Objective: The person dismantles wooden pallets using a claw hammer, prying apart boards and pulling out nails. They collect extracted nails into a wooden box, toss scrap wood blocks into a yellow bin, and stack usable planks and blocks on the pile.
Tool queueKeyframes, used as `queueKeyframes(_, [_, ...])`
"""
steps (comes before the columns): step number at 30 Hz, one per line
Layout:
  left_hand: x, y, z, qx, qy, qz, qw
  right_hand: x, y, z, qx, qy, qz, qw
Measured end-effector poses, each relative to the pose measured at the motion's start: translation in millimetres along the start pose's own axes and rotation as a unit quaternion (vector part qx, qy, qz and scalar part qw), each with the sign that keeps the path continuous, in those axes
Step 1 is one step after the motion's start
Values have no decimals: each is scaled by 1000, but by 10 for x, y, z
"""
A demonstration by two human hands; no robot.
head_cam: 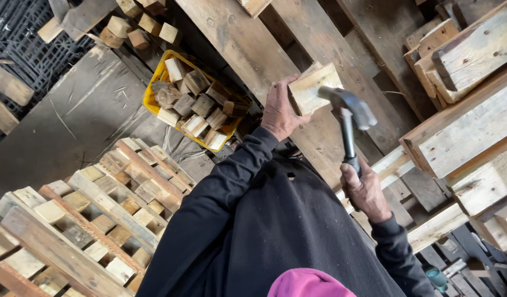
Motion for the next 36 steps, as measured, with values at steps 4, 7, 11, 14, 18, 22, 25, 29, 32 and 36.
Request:
queueKeyframes(4, [-51, -75, 22, -112, 206, 1, 972, 37, 155, -238, 47, -180, -34, 982])
queueKeyframes(7, [-58, -153, 50, -128, 457, -63, 878, -39, 291, -250, -14, -228, -91, 969])
queueKeyframes(11, [-225, -116, 134, -135, 544, -166, 812, -47, 108, -324, -14, -238, -103, 966])
queueKeyframes(14, [-392, 13, 121, -230, 420, -149, 865, 6, -208, -453, 82, -204, -51, 974])
queueKeyframes(18, [-309, 191, -125, -344, 512, 16, 787, 84, -347, -486, 131, -160, 45, 977])
queueKeyframes(22, [-140, 273, -325, -441, 555, 62, 703, 82, -201, -400, 113, -186, 32, 975])
queueKeyframes(25, [-70, 165, -301, -470, 574, 74, 667, 54, -223, -347, 79, -251, -3, 965])
queueKeyframes(29, [-39, -51, -194, -490, 602, 145, 614, 33, -497, -388, 116, -339, -6, 933])
queueKeyframes(32, [-106, -95, -76, -541, 587, 152, 583, 99, -664, -392, 148, -322, 85, 931])
queueKeyframes(36, [-213, -91, 84, -515, 521, 216, 646, 152, -671, -409, 154, -319, 63, 933])
Point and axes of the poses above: each hand's wrist, its own y-axis away from the middle knuckle, its own x-axis out of the palm, z = x × y, the point moved 4 cm from there along -y, towards the middle knuckle, and after that the axes turned 8 degrees about z, right-handed, at the moved point
